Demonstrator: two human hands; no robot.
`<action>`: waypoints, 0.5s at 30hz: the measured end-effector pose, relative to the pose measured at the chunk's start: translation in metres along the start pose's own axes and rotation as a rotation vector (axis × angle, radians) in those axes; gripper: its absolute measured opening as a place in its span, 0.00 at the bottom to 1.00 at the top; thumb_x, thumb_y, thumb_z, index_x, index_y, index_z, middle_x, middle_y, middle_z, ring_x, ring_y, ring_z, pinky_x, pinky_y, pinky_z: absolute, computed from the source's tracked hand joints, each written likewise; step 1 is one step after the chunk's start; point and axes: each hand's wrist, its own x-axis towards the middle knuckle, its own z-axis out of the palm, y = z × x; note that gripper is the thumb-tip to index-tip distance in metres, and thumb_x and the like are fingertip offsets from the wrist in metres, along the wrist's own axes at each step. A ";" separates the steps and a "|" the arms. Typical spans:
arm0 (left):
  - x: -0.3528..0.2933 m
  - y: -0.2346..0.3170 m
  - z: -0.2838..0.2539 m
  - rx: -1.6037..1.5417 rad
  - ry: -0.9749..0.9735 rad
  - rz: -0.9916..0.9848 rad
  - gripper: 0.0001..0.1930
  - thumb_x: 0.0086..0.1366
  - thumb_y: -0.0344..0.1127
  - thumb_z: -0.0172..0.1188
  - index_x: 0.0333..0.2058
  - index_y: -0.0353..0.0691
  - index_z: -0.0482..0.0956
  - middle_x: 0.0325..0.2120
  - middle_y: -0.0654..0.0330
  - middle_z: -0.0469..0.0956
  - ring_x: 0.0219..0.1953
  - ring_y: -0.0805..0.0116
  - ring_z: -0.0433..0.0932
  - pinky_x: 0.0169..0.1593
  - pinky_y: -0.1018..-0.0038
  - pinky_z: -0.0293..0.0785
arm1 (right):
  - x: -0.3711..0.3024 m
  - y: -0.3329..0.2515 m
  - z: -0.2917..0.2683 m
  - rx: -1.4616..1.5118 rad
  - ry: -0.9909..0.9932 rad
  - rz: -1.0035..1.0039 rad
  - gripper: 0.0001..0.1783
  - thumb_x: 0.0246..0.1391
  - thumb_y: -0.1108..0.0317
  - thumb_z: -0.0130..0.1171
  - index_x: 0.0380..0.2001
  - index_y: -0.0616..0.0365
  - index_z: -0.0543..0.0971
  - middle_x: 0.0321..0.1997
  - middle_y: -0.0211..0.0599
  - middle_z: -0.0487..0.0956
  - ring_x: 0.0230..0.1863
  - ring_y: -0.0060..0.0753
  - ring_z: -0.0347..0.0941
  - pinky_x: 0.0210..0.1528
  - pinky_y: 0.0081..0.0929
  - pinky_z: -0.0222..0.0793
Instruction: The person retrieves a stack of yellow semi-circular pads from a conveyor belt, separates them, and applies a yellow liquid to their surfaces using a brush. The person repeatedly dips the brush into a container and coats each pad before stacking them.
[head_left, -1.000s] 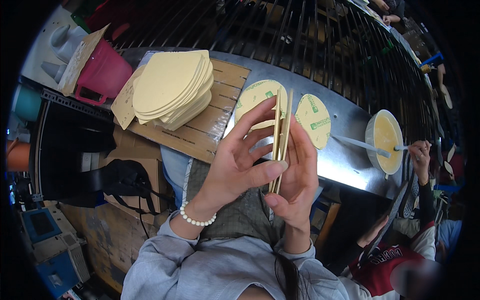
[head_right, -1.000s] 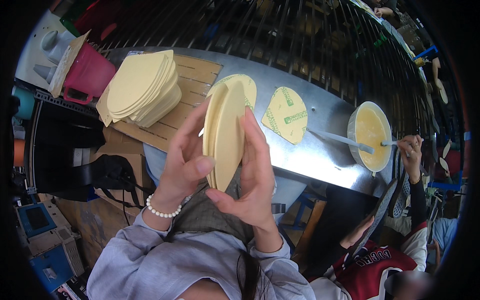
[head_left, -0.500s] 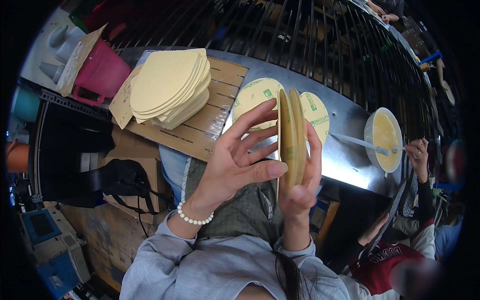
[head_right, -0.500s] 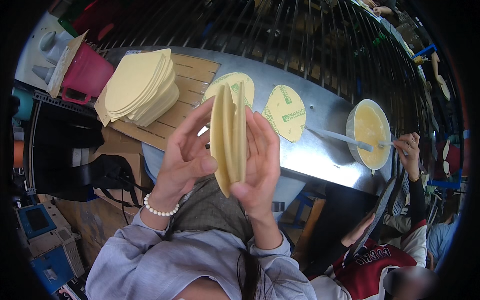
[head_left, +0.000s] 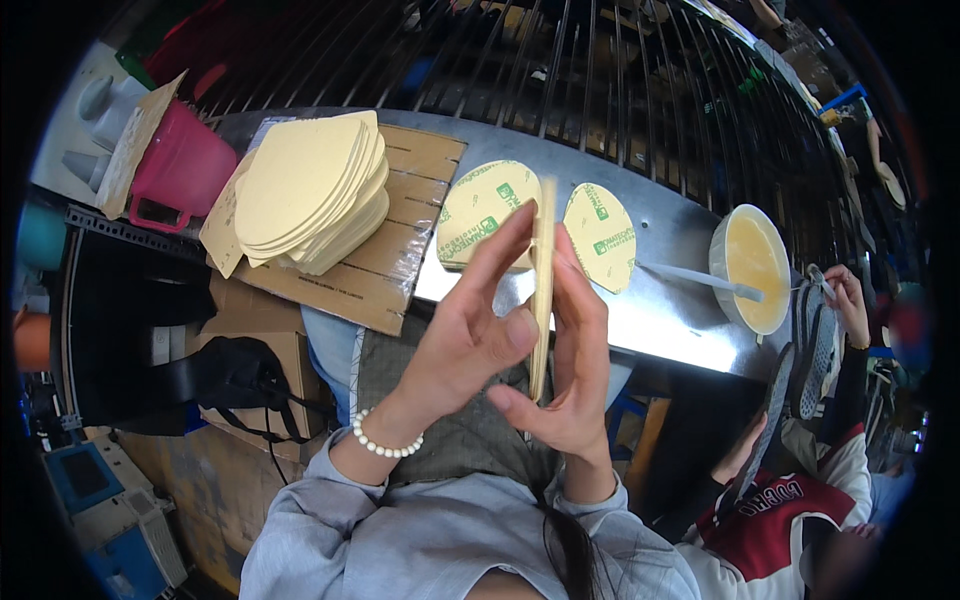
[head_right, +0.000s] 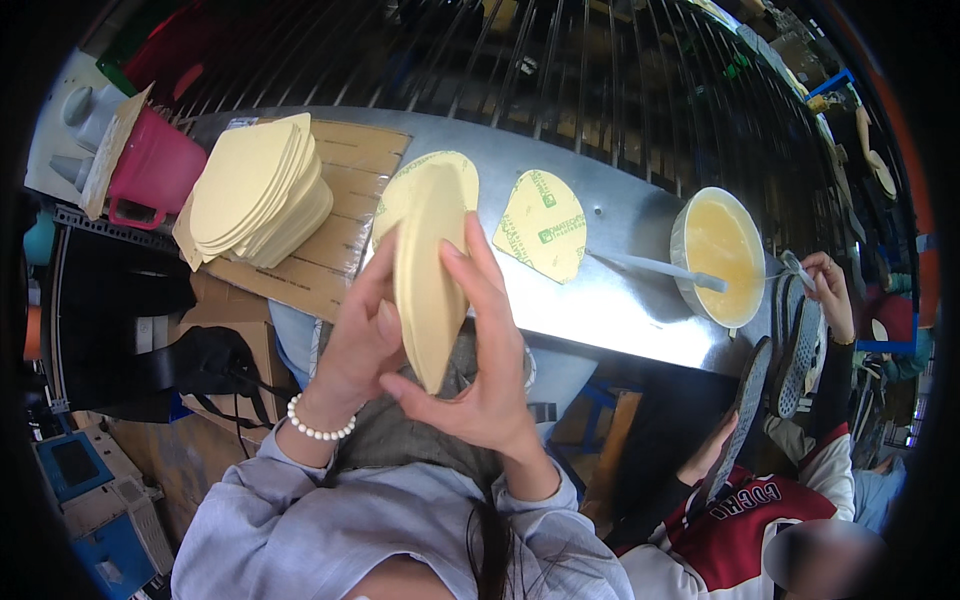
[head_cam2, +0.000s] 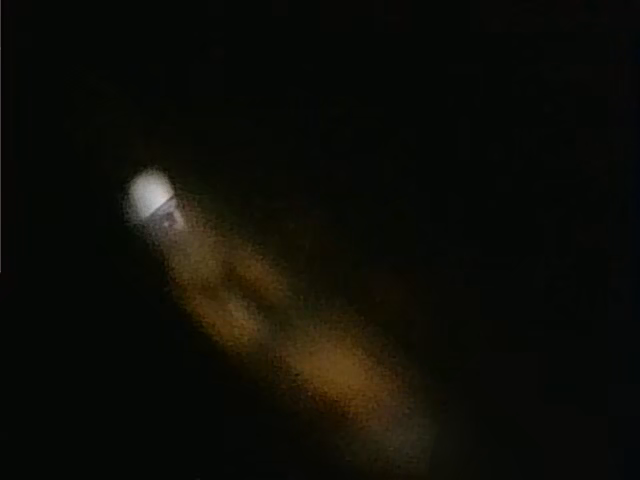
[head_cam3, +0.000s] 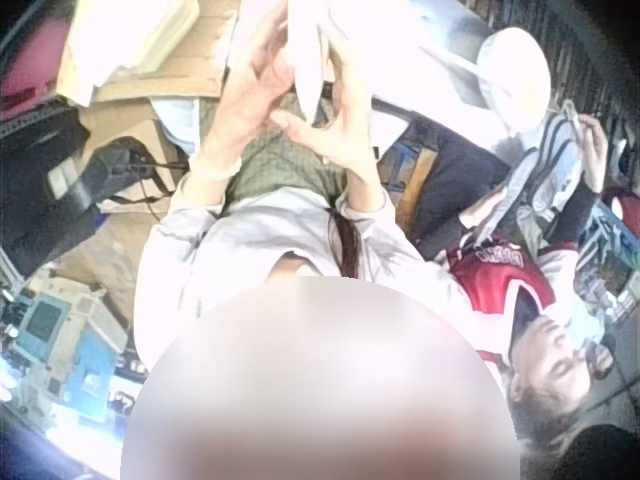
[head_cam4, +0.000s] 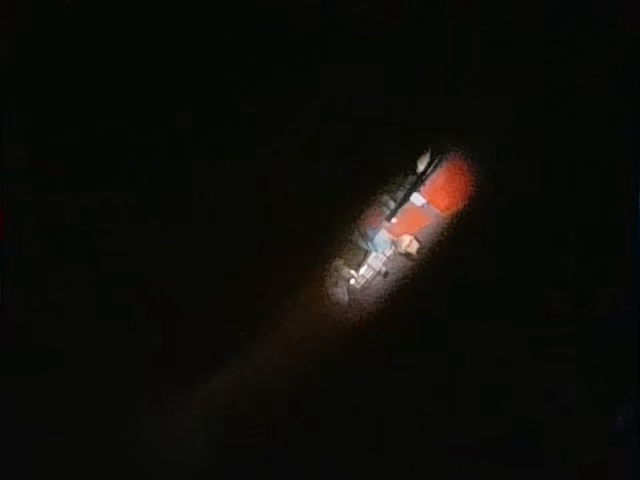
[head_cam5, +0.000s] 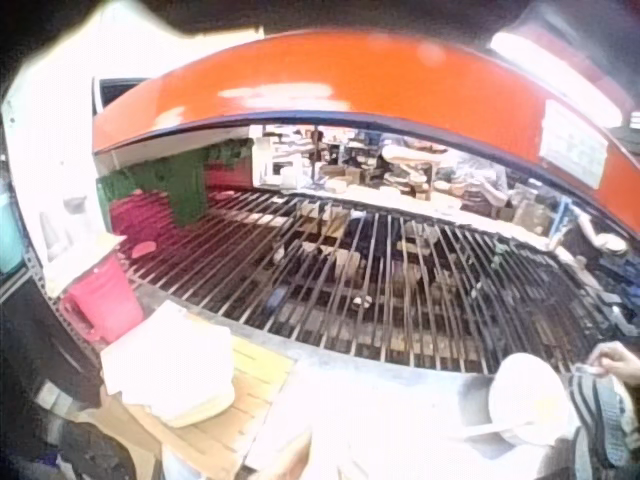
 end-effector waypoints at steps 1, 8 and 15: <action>0.002 -0.001 0.001 0.083 -0.044 0.022 0.47 0.73 0.53 0.60 0.77 0.33 0.44 0.75 0.45 0.51 0.78 0.55 0.48 0.76 0.62 0.50 | 0.000 -0.003 -0.002 -0.067 0.050 0.009 0.56 0.38 0.61 0.78 0.71 0.62 0.63 0.77 0.66 0.54 0.78 0.62 0.52 0.75 0.50 0.54; -0.009 0.028 0.002 0.761 0.115 0.370 0.43 0.70 0.51 0.62 0.72 0.30 0.56 0.69 0.43 0.63 0.71 0.50 0.65 0.72 0.61 0.60 | 0.016 0.004 -0.027 -0.826 0.372 0.116 0.48 0.41 0.62 0.78 0.68 0.56 0.70 0.73 0.56 0.61 0.74 0.59 0.58 0.72 0.50 0.58; -0.044 0.089 -0.078 1.265 0.951 0.677 0.39 0.54 0.39 0.79 0.62 0.32 0.73 0.59 0.47 0.71 0.64 0.52 0.70 0.67 0.61 0.66 | 0.061 0.002 -0.022 -0.879 0.200 -0.069 0.41 0.44 0.65 0.79 0.64 0.56 0.75 0.76 0.55 0.62 0.74 0.59 0.63 0.70 0.51 0.62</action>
